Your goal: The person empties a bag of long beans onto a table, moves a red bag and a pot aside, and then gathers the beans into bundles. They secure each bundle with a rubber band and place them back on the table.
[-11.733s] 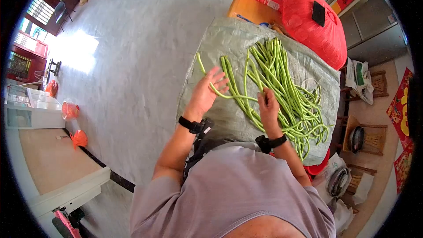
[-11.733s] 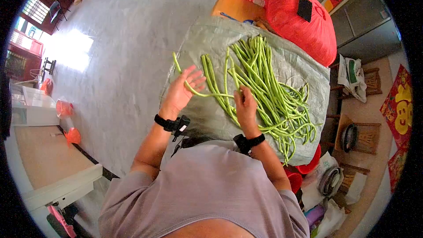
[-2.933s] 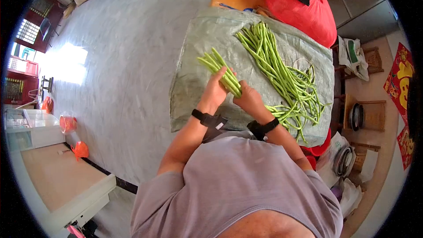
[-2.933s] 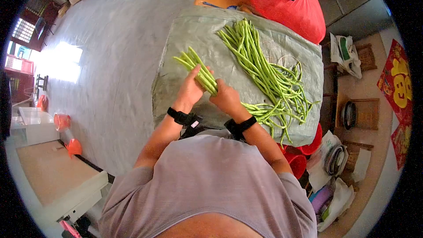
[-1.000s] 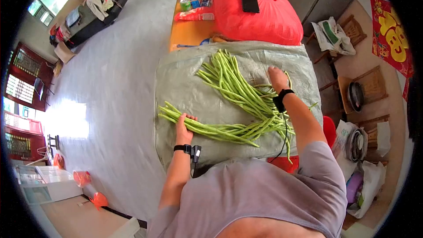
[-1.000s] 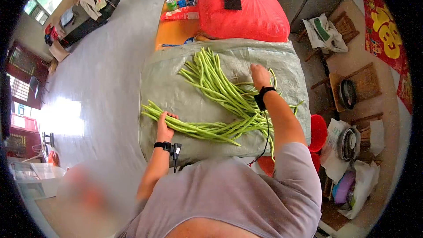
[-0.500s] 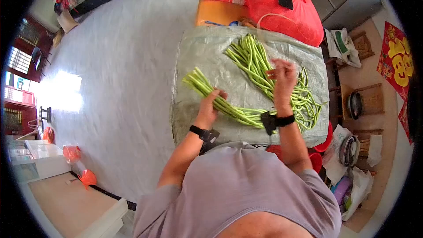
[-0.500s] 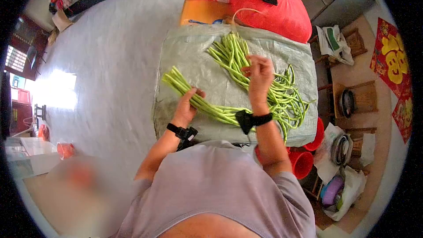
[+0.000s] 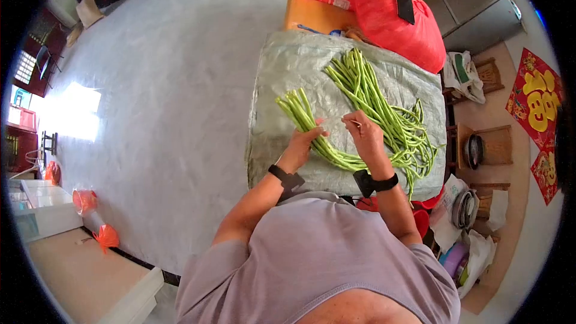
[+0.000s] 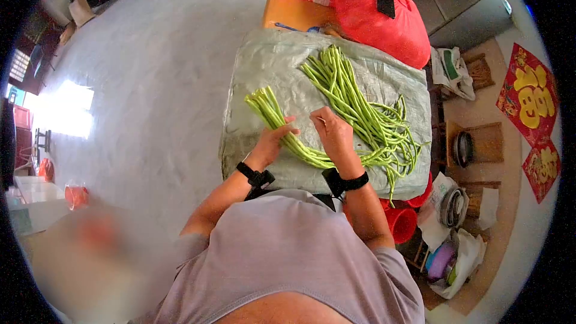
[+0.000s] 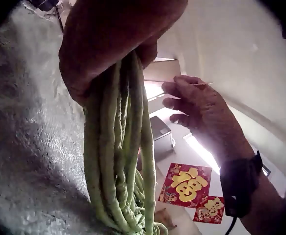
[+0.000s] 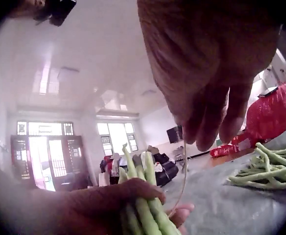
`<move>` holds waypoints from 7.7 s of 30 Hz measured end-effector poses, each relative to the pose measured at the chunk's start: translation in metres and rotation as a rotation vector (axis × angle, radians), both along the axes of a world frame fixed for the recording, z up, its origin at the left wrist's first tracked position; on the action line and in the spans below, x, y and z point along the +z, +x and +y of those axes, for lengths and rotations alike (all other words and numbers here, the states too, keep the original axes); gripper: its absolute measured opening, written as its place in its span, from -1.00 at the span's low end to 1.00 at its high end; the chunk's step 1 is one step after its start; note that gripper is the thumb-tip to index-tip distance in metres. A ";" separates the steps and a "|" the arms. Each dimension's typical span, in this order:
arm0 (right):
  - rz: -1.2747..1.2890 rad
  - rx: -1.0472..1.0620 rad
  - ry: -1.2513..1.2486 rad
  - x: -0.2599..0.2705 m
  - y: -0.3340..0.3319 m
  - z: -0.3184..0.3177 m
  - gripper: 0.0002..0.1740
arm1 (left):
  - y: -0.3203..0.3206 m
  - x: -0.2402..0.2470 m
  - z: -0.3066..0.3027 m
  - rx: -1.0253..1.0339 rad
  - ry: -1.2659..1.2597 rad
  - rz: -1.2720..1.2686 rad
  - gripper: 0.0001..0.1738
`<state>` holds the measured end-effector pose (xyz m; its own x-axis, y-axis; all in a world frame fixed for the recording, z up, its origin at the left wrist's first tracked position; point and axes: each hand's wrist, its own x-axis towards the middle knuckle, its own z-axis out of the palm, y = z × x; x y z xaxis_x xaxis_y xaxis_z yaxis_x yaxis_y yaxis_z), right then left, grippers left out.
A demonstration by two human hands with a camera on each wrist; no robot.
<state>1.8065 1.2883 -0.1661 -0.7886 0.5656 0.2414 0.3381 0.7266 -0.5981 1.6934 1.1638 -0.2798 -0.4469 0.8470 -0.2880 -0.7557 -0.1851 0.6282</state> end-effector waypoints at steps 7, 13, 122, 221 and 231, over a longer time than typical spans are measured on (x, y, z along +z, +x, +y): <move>0.077 -0.002 -0.129 0.014 -0.022 -0.019 -0.87 | -0.008 -0.008 0.013 -0.068 -0.064 0.199 -0.71; 0.037 0.517 0.226 -0.014 -0.054 -0.025 -0.95 | 0.009 -0.061 0.031 0.038 0.071 0.272 -0.39; -0.182 0.589 0.329 -0.044 -0.080 0.029 -0.62 | -0.031 -0.026 0.001 0.101 -0.191 0.704 -0.77; -0.545 0.095 -0.264 -0.044 0.055 0.006 -0.02 | -0.048 -0.011 0.066 0.176 -0.193 -0.338 -0.54; -0.343 -0.014 0.063 -0.051 0.051 0.042 -0.19 | -0.059 -0.017 0.095 0.269 -0.163 -0.222 -0.47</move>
